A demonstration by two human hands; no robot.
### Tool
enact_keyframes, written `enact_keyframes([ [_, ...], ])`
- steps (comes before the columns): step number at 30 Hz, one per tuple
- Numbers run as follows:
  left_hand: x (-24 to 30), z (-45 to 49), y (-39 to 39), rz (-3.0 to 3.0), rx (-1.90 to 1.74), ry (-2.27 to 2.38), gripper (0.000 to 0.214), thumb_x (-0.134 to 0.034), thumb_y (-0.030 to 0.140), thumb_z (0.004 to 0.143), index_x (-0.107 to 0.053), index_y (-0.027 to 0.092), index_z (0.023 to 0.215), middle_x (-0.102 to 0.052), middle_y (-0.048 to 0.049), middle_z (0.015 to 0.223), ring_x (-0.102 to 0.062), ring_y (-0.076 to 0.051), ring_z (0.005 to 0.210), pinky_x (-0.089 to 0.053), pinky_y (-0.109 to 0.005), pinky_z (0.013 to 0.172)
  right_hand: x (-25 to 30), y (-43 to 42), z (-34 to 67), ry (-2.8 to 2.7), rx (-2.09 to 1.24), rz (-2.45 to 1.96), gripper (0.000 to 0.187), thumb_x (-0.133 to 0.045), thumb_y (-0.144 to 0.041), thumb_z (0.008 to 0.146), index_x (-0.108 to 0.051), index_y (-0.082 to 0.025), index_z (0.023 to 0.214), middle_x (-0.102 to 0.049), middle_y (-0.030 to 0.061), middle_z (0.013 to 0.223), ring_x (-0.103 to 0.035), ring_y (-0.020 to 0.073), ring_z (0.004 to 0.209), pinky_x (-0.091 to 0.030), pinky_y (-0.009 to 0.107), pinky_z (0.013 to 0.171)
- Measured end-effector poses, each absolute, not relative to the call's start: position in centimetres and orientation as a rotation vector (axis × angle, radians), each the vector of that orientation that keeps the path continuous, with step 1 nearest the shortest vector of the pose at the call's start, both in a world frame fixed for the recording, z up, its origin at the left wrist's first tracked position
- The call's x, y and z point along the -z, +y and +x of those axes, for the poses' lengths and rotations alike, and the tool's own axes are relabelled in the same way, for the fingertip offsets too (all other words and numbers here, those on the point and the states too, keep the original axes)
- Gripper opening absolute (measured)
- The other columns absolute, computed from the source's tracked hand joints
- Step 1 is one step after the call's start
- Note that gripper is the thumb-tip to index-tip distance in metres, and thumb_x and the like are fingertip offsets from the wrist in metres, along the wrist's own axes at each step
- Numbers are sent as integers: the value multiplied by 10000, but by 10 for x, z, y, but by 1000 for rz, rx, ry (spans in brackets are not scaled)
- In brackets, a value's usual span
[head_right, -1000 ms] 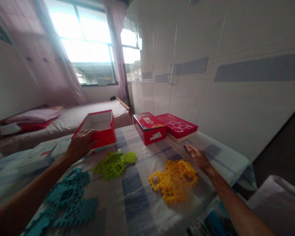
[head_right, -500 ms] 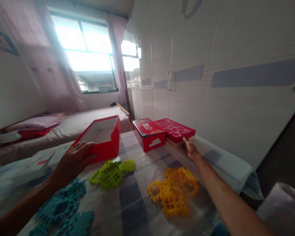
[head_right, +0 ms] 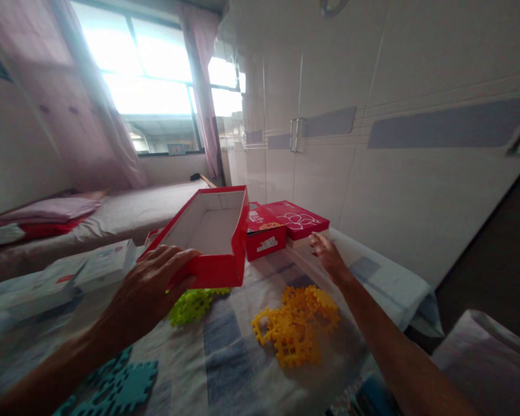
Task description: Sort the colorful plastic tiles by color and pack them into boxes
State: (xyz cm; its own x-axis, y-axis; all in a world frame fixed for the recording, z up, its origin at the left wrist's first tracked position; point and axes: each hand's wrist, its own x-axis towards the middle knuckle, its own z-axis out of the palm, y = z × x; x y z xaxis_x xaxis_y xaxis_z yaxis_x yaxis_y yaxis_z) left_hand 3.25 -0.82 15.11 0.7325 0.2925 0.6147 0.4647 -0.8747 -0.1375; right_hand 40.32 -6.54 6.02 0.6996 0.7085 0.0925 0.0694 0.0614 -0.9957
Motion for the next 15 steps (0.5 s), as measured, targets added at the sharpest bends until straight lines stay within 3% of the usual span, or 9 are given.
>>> enact_keyframes([
  [3,-153,60,-32,-2631,895,-474,187,-446,238,903,-527,183,1062,-595,-50,899,-507,-206,825,-421,-352,750,-86,-117,355,-939,-681,-1324,514,-491,-567,804,-514,-276,1227,-543,71,1283,-551,224,1111,-505,345,821],
  [7,-148,104,-66,-2609,878,-320,175,-444,219,905,-528,172,1052,-573,-44,867,-498,-206,807,-419,-356,727,-103,-167,304,-948,-768,-1320,584,-458,-618,799,-411,-355,1318,-474,43,1367,-568,257,1101,-541,390,754],
  [12,-138,150,-110,-2549,904,-92,214,-368,166,923,-552,122,1022,-569,-53,851,-519,-187,821,-428,-331,761,-97,-190,306,-788,-587,-1418,483,-513,-524,767,-487,-312,1200,-622,55,1143,-636,244,929,-548,342,646],
  [15,-131,154,-129,-2538,1019,70,306,-334,183,940,-503,157,1193,-576,-73,1108,-498,-186,1063,-377,-339,968,-96,-206,338,-708,-465,-1431,405,-532,-450,702,-521,-256,1057,-641,67,1034,-636,227,848,-532,319,626],
])
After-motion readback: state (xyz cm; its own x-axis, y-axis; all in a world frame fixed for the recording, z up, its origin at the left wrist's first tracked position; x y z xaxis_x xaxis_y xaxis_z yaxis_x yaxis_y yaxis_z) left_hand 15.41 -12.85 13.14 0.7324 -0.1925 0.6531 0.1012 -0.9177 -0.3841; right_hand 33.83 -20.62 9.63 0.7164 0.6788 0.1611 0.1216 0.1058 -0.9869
